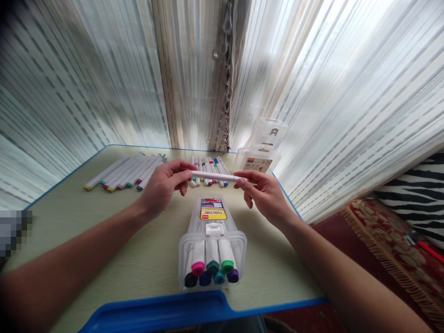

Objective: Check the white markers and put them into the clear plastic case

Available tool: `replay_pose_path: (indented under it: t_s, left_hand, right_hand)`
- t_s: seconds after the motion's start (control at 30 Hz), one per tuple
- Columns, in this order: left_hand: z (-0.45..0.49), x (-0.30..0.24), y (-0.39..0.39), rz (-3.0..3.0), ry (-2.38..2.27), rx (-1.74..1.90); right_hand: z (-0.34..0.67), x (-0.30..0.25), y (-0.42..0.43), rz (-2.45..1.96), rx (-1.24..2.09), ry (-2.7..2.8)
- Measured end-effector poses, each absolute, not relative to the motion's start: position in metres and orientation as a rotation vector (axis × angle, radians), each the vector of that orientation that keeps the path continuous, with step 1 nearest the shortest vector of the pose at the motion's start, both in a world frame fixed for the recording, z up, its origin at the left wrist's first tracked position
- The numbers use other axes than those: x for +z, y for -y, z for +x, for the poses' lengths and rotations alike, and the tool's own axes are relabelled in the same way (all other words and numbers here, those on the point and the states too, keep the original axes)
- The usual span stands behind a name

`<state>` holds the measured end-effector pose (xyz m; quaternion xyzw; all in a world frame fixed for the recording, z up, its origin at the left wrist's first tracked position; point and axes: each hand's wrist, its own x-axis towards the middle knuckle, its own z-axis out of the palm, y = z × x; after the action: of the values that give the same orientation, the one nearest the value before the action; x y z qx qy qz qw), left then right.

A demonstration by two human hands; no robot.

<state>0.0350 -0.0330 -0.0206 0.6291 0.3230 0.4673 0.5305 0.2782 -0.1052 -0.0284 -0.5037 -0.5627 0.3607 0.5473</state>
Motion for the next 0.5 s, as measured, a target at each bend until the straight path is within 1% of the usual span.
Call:
replay_pose_path:
  t_s: [0.5]
  left_hand:
    - [0.0361, -0.014, 0.0386, 1.443, -0.674, 1.143]
  right_hand:
    - [0.2747, -0.0288, 0.1049, -1.17, 0.812, 1.328]
